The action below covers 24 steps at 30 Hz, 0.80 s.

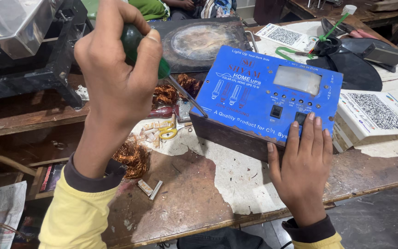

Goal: The person assembles a blue home UPS unit on a workbench, using a screwdriver to tighten screws on the front panel and a brush to clean the exterior. The person then flips the unit to reveal the internal wiring and continues cleaning the inside.

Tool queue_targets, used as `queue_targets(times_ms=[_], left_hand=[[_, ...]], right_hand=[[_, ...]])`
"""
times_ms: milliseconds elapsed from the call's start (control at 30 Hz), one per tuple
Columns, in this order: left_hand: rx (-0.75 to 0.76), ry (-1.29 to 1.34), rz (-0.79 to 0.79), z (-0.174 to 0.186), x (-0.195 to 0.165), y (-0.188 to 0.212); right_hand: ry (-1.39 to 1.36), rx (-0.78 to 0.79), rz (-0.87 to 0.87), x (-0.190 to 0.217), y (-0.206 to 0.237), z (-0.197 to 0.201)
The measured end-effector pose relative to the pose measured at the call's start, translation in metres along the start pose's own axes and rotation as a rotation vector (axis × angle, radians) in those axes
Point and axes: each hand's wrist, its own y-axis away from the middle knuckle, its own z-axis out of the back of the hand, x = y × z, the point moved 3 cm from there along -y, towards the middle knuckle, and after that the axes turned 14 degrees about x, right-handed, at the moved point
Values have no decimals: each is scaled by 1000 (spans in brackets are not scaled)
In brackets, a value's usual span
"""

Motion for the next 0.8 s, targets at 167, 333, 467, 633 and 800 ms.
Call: queue_targets(times_ms=[167, 333, 467, 633, 800], left_hand=[[-16, -13, 5, -1, -5, -5], [17, 15, 20, -2, -4, -9], [29, 26, 21, -6, -5, -10], [40, -2, 4, -11, -7, -11], [47, -40, 2, -11, -9, -13]], right_hand=[[11, 1, 4, 1, -2, 2], [3, -7, 3, 3, -3, 3], [-11, -19, 7, -1, -3, 1], [-6, -22, 4, -4, -2, -1], [-5, -12, -6, -7, -2, -3]])
